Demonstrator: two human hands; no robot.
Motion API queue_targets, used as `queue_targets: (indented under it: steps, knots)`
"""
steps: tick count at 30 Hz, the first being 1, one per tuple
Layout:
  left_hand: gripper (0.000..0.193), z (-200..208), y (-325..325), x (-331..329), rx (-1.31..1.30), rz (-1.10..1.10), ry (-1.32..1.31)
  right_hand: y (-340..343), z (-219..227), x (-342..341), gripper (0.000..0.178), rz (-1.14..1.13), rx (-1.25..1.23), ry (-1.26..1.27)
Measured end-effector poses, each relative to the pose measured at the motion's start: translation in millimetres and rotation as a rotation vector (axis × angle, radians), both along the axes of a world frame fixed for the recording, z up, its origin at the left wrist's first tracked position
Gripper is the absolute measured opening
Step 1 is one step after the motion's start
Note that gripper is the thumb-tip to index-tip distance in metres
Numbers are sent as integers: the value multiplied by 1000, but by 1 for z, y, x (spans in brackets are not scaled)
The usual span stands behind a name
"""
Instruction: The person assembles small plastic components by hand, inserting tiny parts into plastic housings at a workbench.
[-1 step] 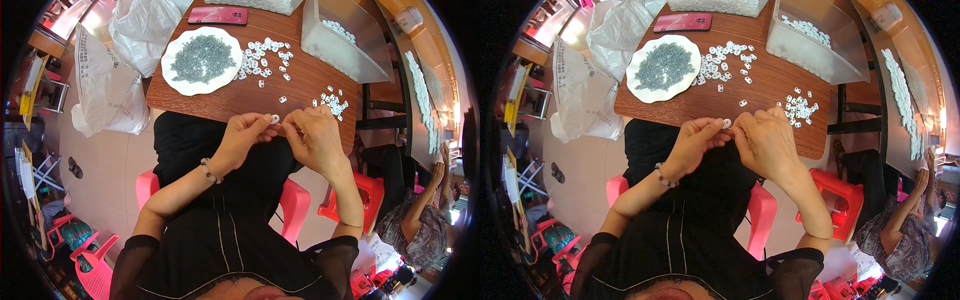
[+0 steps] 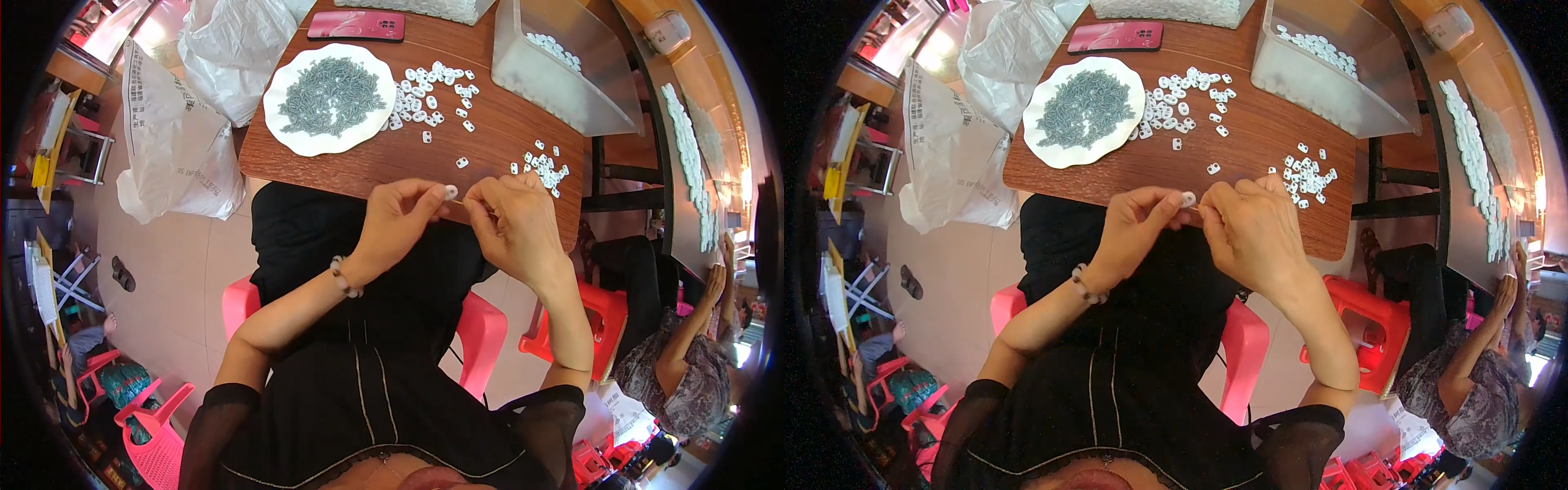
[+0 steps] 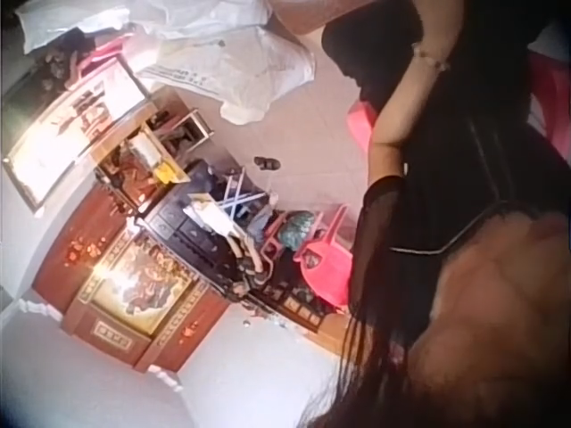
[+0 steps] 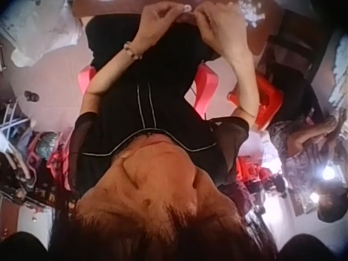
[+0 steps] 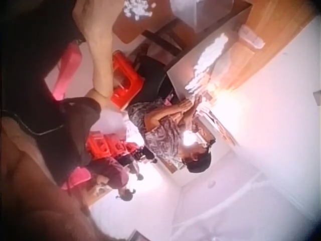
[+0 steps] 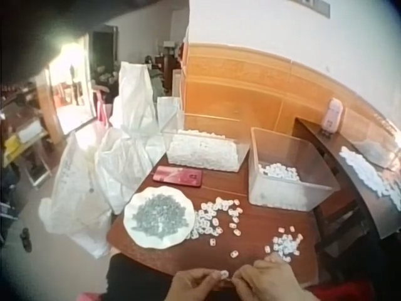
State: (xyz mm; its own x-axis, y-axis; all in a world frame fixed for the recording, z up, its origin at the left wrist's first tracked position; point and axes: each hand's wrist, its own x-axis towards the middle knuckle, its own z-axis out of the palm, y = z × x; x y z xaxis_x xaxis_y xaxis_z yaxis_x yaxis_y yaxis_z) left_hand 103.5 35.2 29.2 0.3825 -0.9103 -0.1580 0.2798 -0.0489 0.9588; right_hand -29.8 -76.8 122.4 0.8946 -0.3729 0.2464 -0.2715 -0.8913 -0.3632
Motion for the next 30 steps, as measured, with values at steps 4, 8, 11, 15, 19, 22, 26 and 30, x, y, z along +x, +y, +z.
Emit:
queue_targets:
  steps: [4, 8, 11, 15, 19, 22, 26, 30]
  knots:
    - [15, 5, -23, 23, -458, 273, -1102, -5, -4, -3, 7, -44, 26, -42]
    - [11, -3, -30, 34, -366, 236, -1095, -9, -20, -5, 5, -91, -17, -31]
    - [10, -4, -34, 39, -308, 245, -879, -11, -24, -4, 3, -122, 18, -54]
    - [17, 6, -33, 38, -32, 59, -311, -7, -19, 3, 4, -128, 125, -219]
    - [22, 24, -29, 47, -5, -81, 207, -7, -10, 5, 5, -111, 73, -223]
    - [23, 27, -26, 43, 31, -99, 453, -7, -10, 9, 8, -98, 14, -255]
    - [22, 28, -22, 42, 33, -105, 514, -5, -6, 14, 10, -59, -20, -300]
    - [24, 37, -20, 40, 43, -126, 602, -6, -2, 15, 11, -39, -34, -308]
